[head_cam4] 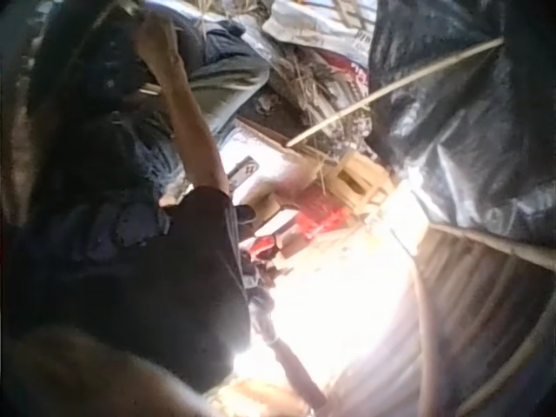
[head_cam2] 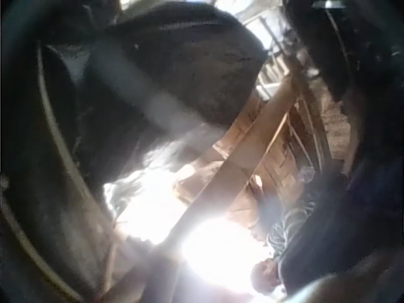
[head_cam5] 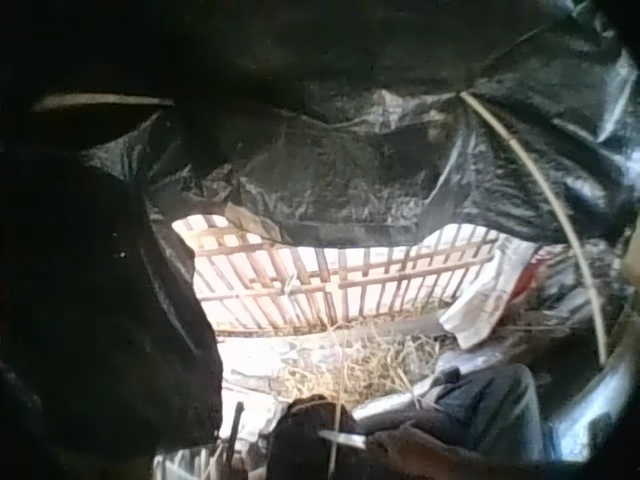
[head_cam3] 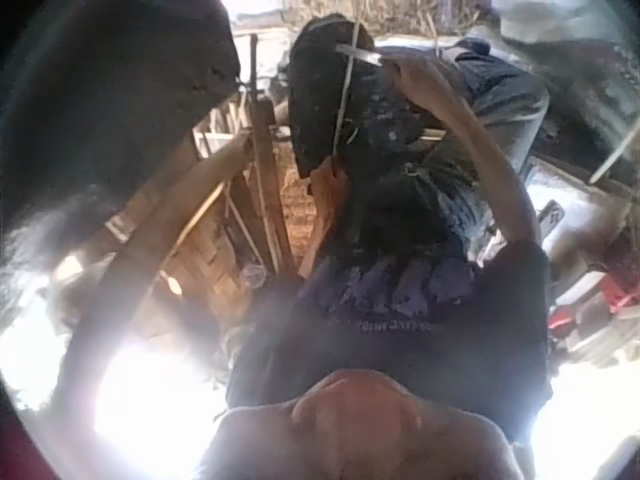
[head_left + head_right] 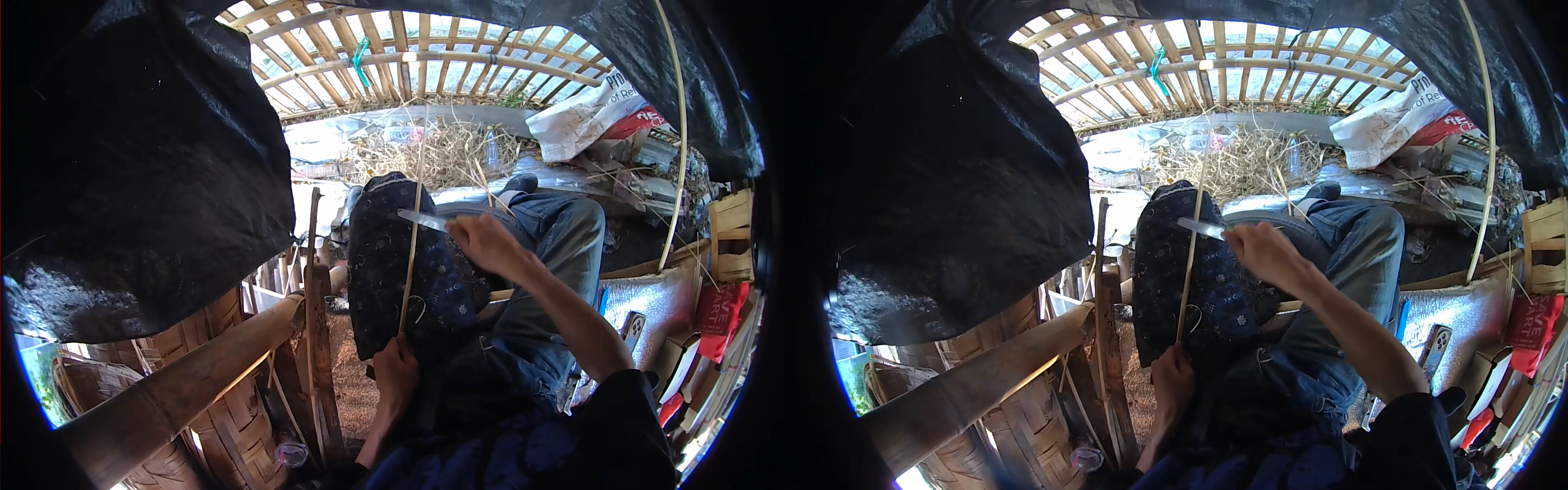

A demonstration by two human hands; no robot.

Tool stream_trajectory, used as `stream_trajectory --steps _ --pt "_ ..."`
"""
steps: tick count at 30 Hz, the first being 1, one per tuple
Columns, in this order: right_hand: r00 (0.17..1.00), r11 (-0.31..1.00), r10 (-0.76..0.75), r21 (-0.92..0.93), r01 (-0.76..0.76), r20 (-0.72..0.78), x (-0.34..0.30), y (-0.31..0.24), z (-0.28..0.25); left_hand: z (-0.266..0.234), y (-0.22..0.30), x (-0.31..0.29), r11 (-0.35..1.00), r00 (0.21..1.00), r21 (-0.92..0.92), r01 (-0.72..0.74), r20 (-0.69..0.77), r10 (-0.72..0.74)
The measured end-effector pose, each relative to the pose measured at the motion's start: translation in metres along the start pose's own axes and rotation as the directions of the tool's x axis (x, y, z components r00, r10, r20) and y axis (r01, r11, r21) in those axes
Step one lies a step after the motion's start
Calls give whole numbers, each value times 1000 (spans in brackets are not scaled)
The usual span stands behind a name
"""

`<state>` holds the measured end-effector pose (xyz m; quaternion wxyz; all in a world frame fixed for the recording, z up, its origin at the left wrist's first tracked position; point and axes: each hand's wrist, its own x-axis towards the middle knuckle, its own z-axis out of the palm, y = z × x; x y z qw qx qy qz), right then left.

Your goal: The person scrapes and shapes a thin bamboo strip along its length using a knife while holding the strip against their leg.

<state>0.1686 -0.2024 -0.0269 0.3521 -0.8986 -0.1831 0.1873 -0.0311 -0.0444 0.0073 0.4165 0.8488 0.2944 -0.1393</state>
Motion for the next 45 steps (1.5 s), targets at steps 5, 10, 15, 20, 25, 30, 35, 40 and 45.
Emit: stream_trajectory --steps 5,10,15,20,25,30,35,40,45 --pt "999 999 -24 -33 26 45 -20 -1 -7 4 -2 -6 998 1000 59 -23 -13 24" --pt "895 954 277 11 -299 350 -2 1 -20 9 -8 -6 963 993 258 -78 -64 97" --pt "767 916 324 20 -401 554 -24 -8 -14 12 -6 -2 955 991 288 -78 -82 105" --pt "895 926 104 286 -246 433 -26 2 -18 12 -5 -5 948 992 315 -48 -93 81" --pt "1000 999 -19 43 19 -1 3 11 -23 13 -8 -5 933 984 345 -97 -108 142" --pt "991 999 35 -12 -33 126 -26 1 -7 15 -10 -6 922 984 374 -104 -95 150" --pt "857 966 179 80 -247 484 -48 -10 8 16 -14 -3 924 983 369 -101 -109 151" --pt "850 893 143 304 -332 507 -56 -25 -3 14 -6 -4 933 988 346 -97 -76 131" --pt "994 993 -83 75 89 -77 1 8 -24 15 -10 -5 929 979 349 -124 -109 171"
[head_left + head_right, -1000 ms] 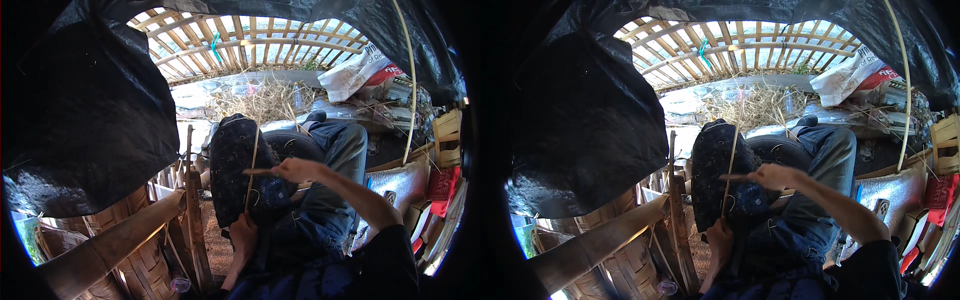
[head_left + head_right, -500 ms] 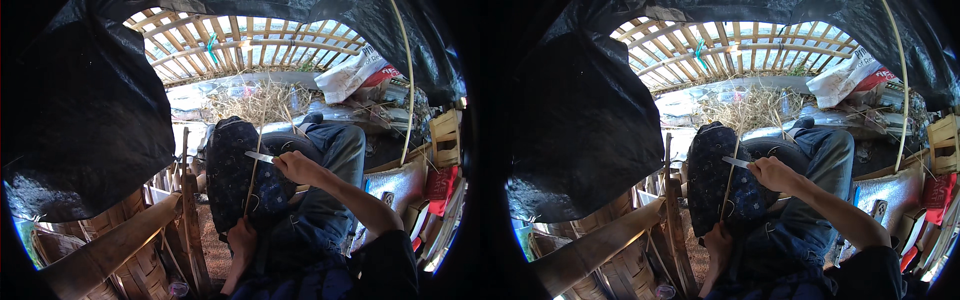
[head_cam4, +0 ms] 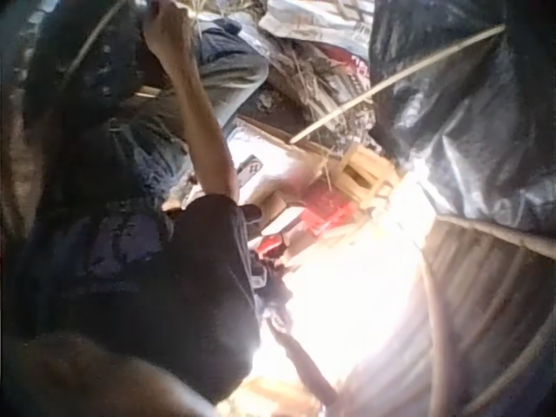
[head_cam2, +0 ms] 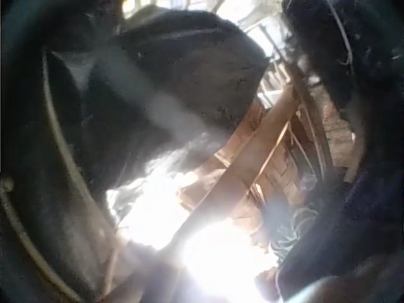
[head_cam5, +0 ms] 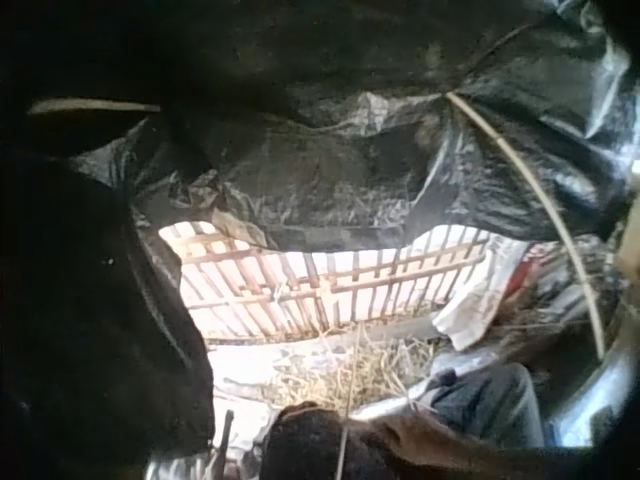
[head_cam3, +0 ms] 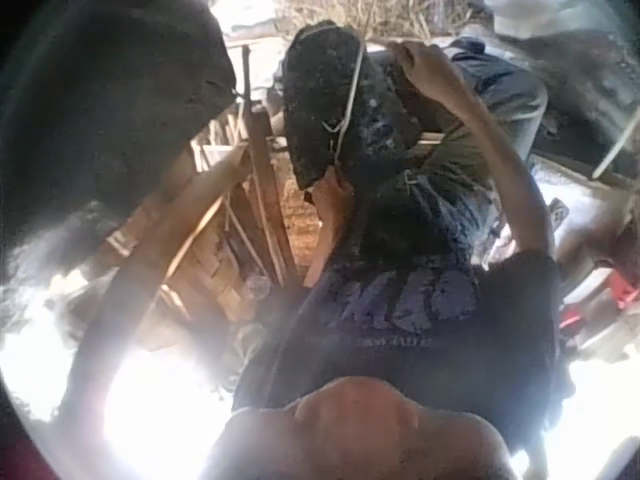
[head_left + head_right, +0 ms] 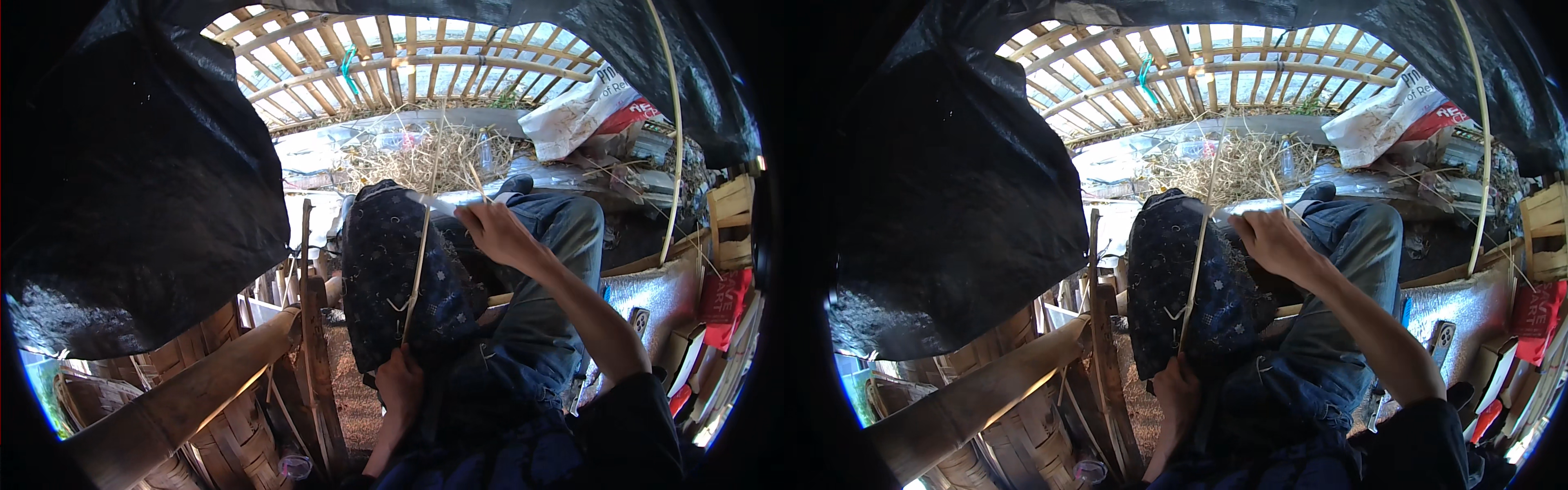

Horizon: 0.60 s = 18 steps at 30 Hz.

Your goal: The person scrapes and shapes a thin bamboo strip along its length using a knife while holding the strip against their leg.

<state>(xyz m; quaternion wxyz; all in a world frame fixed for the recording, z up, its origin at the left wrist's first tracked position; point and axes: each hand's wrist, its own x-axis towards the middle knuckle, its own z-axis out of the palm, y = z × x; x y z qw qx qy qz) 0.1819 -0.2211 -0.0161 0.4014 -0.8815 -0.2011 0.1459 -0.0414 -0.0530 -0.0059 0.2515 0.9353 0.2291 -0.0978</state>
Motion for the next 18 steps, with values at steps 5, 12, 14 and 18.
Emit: stream_trajectory --steps 5,12,14,18 --pt "987 990 71 -129 -52 145 -28 -15 25 2 -3 2 1000 1000 -5 3 -16 -3" --pt "960 936 135 285 -204 245 -42 -25 21 -4 3 7 991 999 -125 39 16 -37" --pt "938 945 247 156 -289 243 -12 -16 6 -8 -3 5 985 997 -162 62 52 -54" --pt "990 990 133 54 -131 -41 16 26 17 -11 -31 16 861 967 -485 155 252 -32"
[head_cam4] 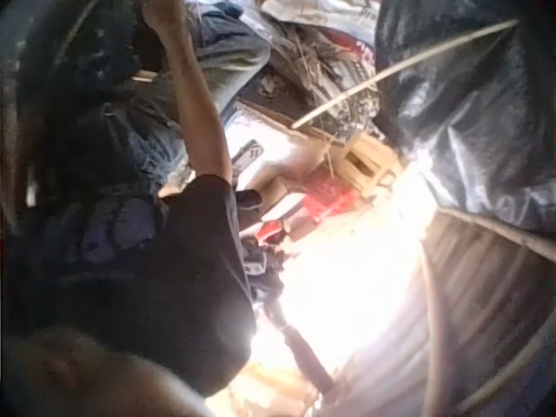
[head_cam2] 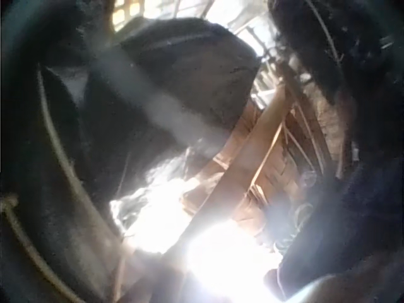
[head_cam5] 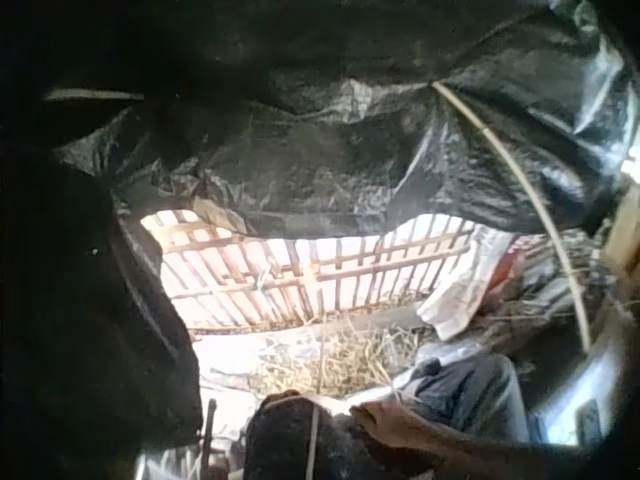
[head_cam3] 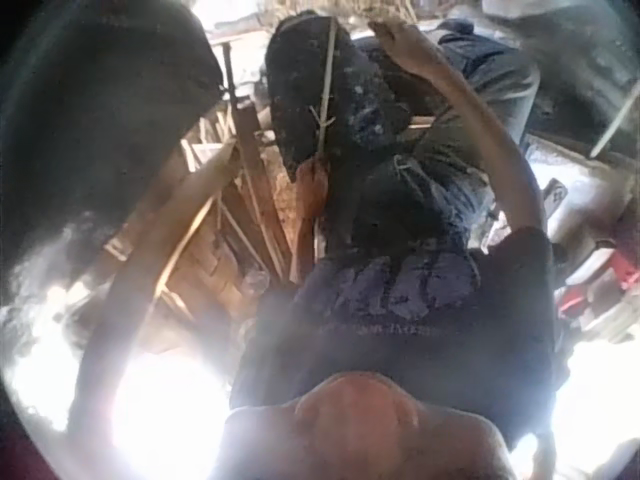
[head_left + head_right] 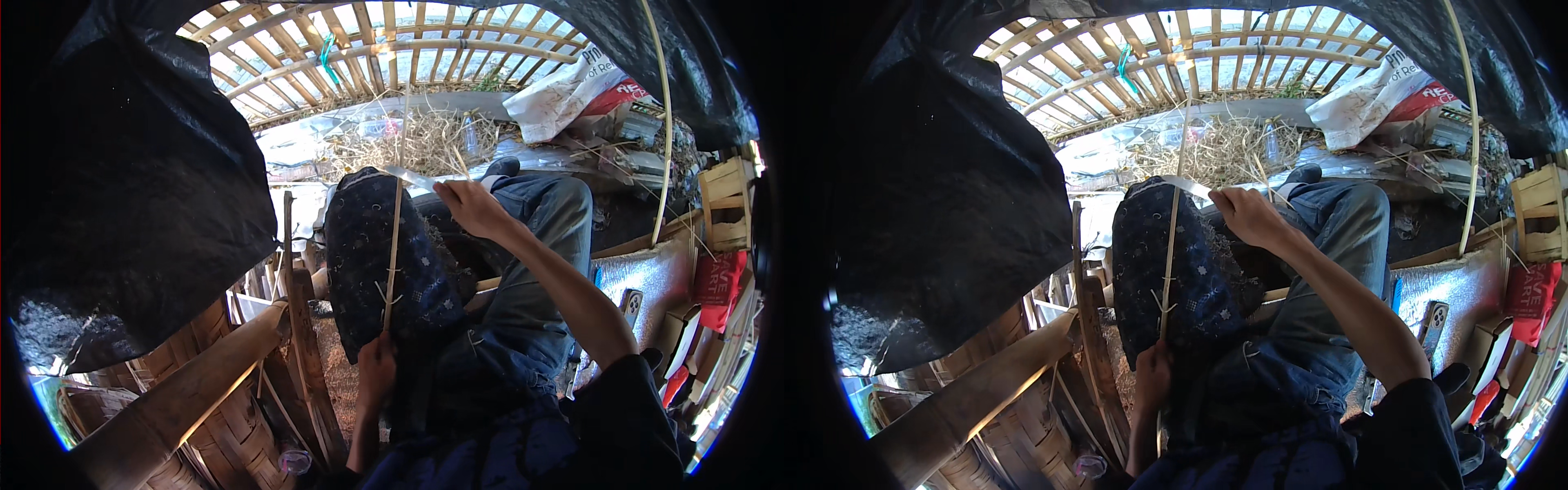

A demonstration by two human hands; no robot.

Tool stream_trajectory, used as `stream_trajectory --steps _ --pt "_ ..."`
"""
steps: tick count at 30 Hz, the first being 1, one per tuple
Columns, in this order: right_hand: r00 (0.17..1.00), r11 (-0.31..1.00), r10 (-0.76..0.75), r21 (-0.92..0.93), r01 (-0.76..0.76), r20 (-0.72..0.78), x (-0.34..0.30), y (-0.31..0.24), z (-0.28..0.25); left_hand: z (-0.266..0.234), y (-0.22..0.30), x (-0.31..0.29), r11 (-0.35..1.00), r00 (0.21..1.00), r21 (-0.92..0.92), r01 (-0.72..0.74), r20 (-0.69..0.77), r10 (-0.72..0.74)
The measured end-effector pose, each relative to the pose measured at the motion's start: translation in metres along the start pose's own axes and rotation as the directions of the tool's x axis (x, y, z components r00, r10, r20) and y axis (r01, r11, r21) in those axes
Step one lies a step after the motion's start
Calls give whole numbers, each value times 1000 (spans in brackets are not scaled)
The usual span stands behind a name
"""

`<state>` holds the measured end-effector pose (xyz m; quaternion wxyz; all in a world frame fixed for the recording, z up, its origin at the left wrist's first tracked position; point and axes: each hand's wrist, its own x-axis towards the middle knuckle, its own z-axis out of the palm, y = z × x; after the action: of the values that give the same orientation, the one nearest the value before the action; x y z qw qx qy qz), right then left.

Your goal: The person scrapes and shapes a thin bamboo strip along its length using a knife while holding the strip against their leg.

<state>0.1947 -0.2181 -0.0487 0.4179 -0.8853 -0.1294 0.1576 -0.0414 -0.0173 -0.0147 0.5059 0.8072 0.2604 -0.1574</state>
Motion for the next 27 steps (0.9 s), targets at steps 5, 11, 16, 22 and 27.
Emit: stream_trajectory --steps 5,11,16,22,27 --pt "986 996 17 81 -30 165 -47 -6 43 -14 21 4 814 871 -338 472 320 -373" --pt "928 979 62 159 -129 366 -49 -13 26 -30 1 4 420 712 -583 696 636 -297" --pt "885 973 135 110 -204 445 3 -5 -5 -39 -8 11 285 579 -522 804 797 -173" --pt "970 995 77 50 -91 230 33 34 28 -37 -4 13 290 589 -528 798 785 -192" --pt "816 851 340 216 -479 467 1 6 26 -39 -4 9 307 610 -537 786 756 -238"
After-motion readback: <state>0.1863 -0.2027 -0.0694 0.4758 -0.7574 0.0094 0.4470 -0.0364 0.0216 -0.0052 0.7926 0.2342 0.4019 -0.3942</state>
